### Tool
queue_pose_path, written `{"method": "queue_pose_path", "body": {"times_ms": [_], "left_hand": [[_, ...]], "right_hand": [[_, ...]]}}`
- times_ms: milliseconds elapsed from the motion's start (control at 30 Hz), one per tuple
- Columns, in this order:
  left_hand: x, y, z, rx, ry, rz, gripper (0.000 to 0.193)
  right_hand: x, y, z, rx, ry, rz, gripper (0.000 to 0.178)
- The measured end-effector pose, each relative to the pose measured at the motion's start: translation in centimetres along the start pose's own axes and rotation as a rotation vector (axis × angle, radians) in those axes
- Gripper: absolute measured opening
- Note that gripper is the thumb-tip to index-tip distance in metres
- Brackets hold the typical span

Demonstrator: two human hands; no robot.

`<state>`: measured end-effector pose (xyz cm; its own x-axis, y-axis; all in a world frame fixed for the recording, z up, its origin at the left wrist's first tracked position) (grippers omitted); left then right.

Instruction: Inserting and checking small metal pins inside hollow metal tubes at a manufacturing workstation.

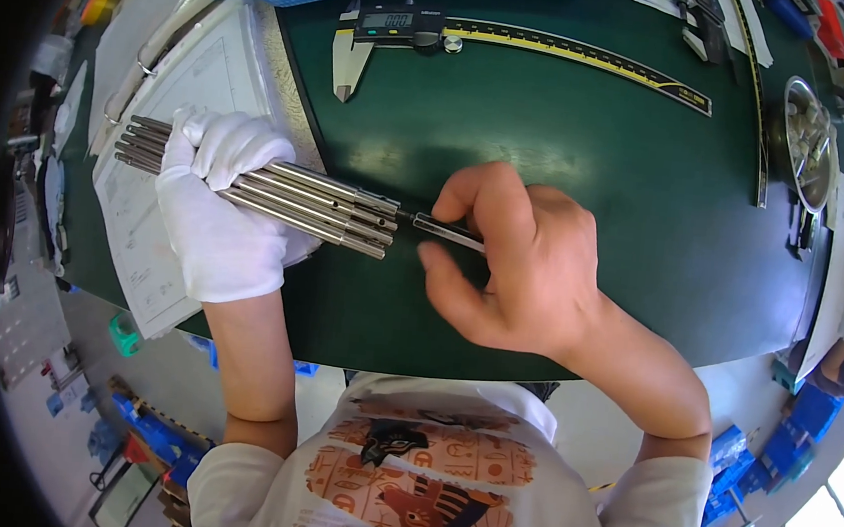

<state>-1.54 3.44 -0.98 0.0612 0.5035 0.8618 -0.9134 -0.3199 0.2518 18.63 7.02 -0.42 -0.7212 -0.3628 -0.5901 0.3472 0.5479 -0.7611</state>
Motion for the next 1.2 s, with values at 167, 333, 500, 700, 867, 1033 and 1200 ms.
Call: {"method": "queue_pose_path", "body": {"times_ms": [167, 333, 500, 700, 867, 1033, 1200], "left_hand": [[-0.1, 0.1, -0.2, -0.046, -0.034, 0.049, 0.034], [-0.2, 0.2, -0.1, -0.020, -0.040, 0.026, 0.031], [-0.3, 0.3, -0.2, -0.019, -0.041, 0.020, 0.033], [-0.4, 0.5, -0.2, -0.040, -0.047, 0.058, 0.033], [-0.4, 0.6, -0.2, -0.067, -0.053, 0.109, 0.032], [-0.4, 0.5, -0.4, -0.028, -0.106, 0.034, 0.030], [-0.2, 0.4, -0.1, 0.059, 0.092, -0.106, 0.028]], "right_hand": [[-0.4, 0.4, -0.2, -0.276, 0.046, 0.149, 0.018], [-0.2, -0.4, -0.2, -0.314, -0.012, 0.203, 0.018], [-0.9, 0.4, 0.1, -0.238, 0.069, 0.228, 0.018], [-1.3, -0.4, -0.3, -0.214, 0.069, 0.229, 0.016], [-1.4, 0.3, -0.4, -0.259, 0.078, 0.284, 0.016], [-1.7, -0.1, -0.9, -0.154, 0.070, 0.257, 0.012], [-2.0, 0.7, -1.0, -0.227, 0.102, 0.266, 0.013]]}}
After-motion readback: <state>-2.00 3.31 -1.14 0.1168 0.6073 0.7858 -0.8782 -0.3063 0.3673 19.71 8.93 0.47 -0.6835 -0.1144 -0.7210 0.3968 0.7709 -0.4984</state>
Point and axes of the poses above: each hand's wrist, its own z-axis away from the middle knuckle, its own x-axis out of the palm, y = z × x, the point moved 3 cm from there along -z, towards the middle knuckle, and after that the axes turned 3 degrees about y, right-handed, at the moved point
